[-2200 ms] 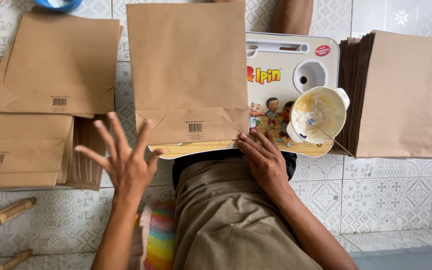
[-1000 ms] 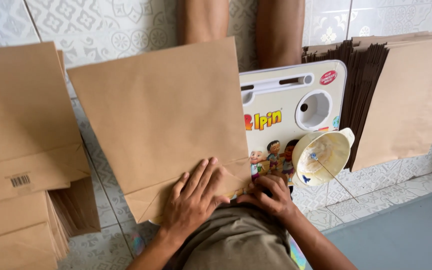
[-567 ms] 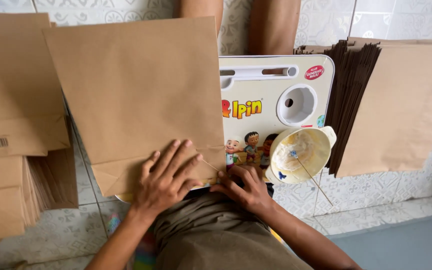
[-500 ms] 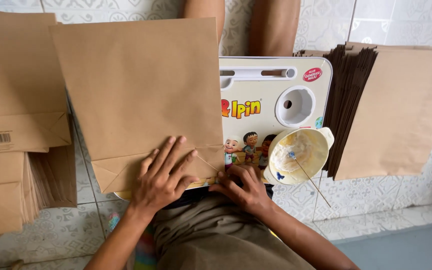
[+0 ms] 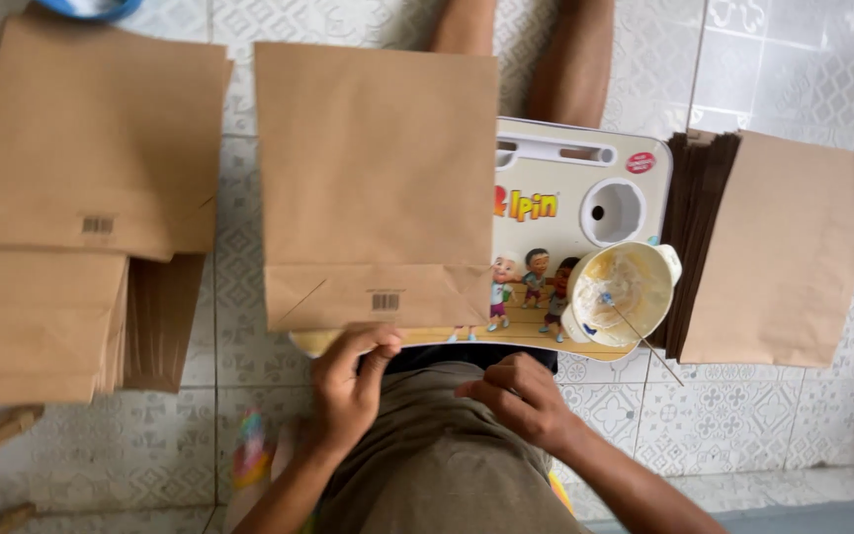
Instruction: Applying glue to the bottom flaps of paper bags and folding them to complete the assembly.
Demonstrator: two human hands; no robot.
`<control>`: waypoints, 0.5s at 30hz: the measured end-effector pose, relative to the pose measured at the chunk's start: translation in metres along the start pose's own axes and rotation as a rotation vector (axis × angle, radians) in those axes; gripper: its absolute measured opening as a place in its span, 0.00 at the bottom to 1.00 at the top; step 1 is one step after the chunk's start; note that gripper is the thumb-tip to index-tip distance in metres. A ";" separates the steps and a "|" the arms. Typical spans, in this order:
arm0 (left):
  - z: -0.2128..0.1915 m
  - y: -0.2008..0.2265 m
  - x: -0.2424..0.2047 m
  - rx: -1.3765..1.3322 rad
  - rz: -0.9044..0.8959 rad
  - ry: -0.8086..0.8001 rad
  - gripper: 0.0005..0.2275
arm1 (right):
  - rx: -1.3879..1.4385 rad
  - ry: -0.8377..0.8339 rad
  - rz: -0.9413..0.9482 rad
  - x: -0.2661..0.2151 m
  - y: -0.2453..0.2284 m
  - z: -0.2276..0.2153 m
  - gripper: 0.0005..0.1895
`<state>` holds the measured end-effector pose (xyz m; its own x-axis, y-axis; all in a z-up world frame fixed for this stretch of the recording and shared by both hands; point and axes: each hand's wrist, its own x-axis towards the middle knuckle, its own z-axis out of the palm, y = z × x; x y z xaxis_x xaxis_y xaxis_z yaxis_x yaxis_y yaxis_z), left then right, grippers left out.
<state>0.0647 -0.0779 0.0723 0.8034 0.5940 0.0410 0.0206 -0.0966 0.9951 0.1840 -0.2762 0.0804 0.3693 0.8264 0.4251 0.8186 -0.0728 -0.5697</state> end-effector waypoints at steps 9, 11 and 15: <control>0.019 -0.023 -0.060 -1.064 -0.745 0.112 0.31 | -0.154 -0.470 0.169 0.148 0.111 -0.058 0.12; 0.020 -0.021 -0.058 -1.071 -0.716 0.126 0.33 | -0.183 -0.438 0.087 0.190 0.137 -0.049 0.12; 0.027 -0.023 -0.057 -1.155 -0.743 0.192 0.31 | -0.323 -0.389 -0.042 0.238 0.196 -0.009 0.30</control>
<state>0.0348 -0.1314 0.0444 0.7258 0.3229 -0.6074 -0.1717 0.9401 0.2946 0.4362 -0.0992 0.0767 0.1926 0.9746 0.1143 0.9460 -0.1535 -0.2854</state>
